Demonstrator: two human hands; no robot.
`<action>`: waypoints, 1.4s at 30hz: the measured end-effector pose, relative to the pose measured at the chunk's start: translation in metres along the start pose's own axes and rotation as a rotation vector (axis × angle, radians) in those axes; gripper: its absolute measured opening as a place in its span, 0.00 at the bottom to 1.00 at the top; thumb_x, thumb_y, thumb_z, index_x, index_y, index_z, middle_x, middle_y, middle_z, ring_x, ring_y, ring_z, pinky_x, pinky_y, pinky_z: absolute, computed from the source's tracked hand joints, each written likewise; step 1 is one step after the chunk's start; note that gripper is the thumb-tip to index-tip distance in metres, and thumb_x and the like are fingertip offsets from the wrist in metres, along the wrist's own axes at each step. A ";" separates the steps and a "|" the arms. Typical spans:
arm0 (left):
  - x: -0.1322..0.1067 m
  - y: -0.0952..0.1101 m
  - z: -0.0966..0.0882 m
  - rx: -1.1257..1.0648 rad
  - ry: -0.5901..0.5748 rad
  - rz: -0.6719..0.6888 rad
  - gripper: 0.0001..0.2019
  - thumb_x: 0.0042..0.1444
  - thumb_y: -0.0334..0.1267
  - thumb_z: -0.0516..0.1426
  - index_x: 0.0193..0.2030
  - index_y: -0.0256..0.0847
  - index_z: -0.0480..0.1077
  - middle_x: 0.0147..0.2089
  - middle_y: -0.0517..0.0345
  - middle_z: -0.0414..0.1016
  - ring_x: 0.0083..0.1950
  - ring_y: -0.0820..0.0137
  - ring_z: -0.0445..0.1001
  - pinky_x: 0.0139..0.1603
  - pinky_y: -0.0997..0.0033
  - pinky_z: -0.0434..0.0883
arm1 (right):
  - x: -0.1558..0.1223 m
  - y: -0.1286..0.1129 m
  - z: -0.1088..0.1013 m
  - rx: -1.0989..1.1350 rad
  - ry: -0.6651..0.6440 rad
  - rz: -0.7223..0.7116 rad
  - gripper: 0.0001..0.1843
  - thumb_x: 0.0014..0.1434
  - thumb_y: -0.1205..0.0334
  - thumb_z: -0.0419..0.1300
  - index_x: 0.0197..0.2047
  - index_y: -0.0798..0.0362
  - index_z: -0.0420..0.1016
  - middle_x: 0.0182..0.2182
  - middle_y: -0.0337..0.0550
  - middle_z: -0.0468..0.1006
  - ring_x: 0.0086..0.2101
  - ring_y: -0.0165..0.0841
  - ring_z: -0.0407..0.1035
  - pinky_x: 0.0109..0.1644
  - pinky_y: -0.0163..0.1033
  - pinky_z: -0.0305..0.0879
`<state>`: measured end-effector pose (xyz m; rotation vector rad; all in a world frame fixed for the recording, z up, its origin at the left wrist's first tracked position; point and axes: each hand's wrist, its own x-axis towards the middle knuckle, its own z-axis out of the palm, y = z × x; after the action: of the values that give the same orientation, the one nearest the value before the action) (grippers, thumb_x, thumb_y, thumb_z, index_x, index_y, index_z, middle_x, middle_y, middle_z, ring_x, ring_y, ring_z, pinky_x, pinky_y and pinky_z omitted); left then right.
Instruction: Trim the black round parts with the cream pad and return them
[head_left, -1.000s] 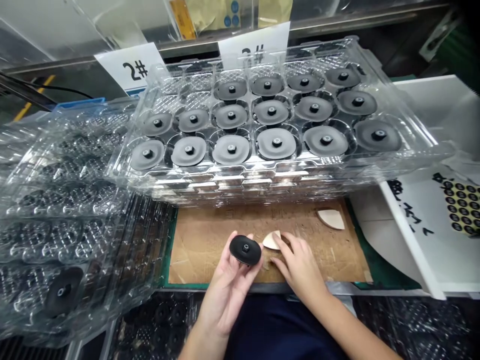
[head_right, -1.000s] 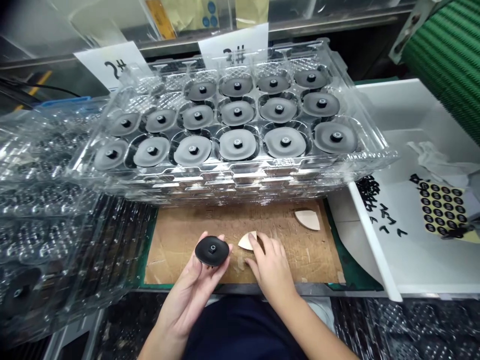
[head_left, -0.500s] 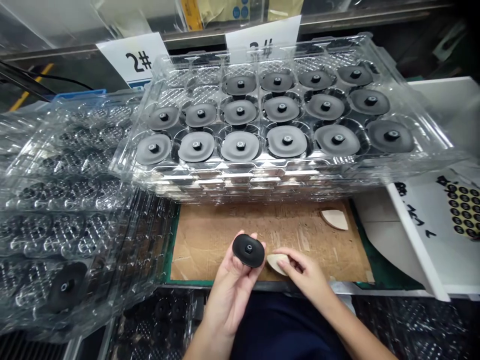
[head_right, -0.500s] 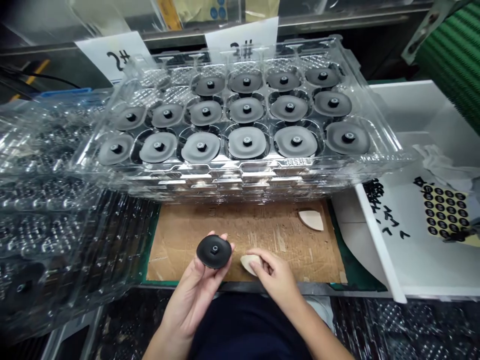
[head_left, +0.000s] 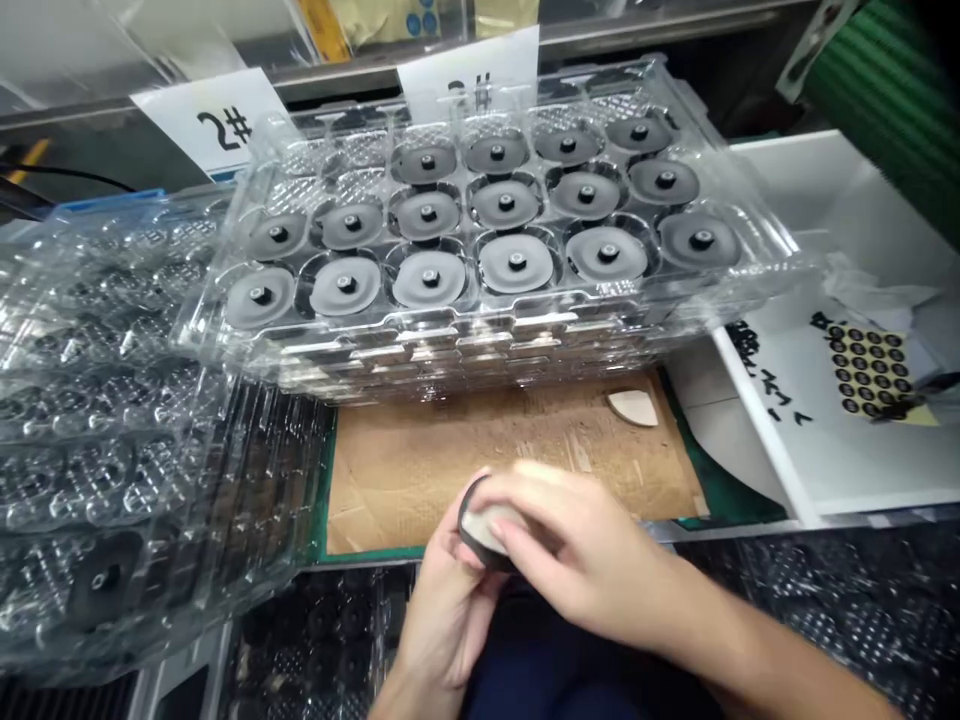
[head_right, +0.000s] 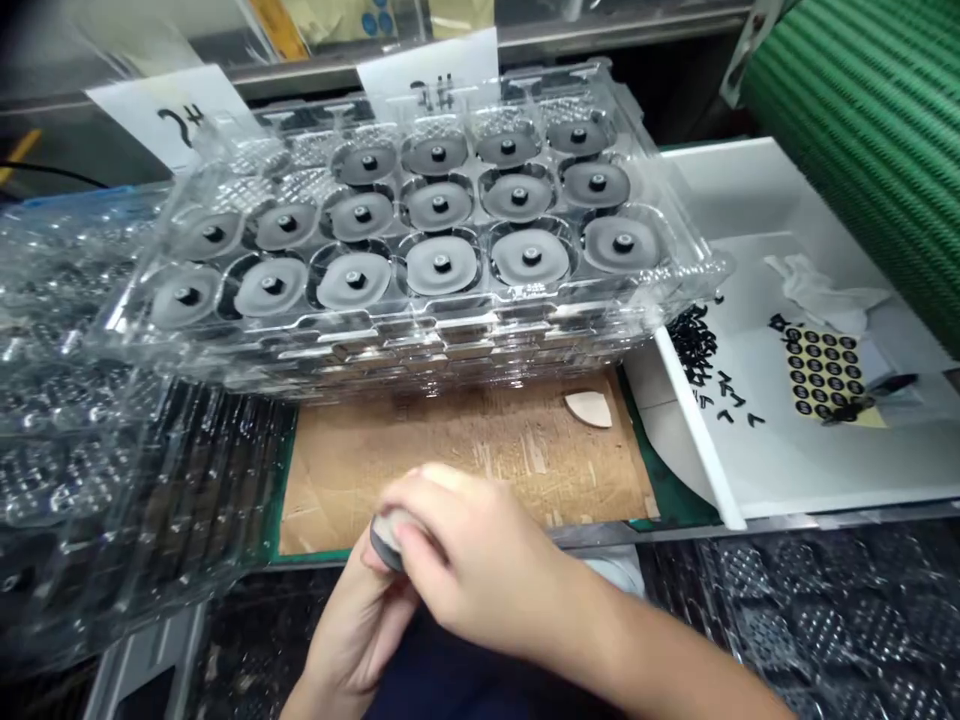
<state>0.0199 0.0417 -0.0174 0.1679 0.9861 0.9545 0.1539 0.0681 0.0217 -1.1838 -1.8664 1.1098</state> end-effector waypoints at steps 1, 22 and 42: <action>-0.002 0.001 0.001 0.008 0.001 0.003 0.17 0.41 0.38 0.68 0.40 0.40 0.76 0.36 0.55 0.79 0.39 0.67 0.77 0.43 0.72 0.74 | 0.000 0.000 0.001 -0.023 0.064 -0.035 0.11 0.61 0.71 0.51 0.43 0.57 0.72 0.32 0.44 0.74 0.32 0.30 0.69 0.37 0.33 0.66; -0.008 0.002 0.015 0.014 -0.137 -0.045 0.23 0.36 0.37 0.70 0.44 0.43 0.77 0.42 0.55 0.81 0.44 0.67 0.77 0.48 0.74 0.71 | -0.020 -0.010 -0.011 0.002 0.216 -0.147 0.13 0.60 0.73 0.52 0.47 0.60 0.71 0.35 0.47 0.77 0.35 0.30 0.71 0.40 0.33 0.68; -0.007 0.005 0.021 -0.007 -0.073 0.005 0.26 0.35 0.36 0.70 0.46 0.47 0.75 0.47 0.55 0.79 0.44 0.66 0.77 0.43 0.75 0.73 | -0.037 -0.004 -0.027 -0.004 0.115 -0.006 0.11 0.59 0.71 0.54 0.42 0.53 0.75 0.30 0.39 0.77 0.30 0.26 0.72 0.34 0.29 0.67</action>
<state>0.0314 0.0455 0.0017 0.1981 0.9161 0.9494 0.1894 0.0414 0.0338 -1.2176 -1.7841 1.0133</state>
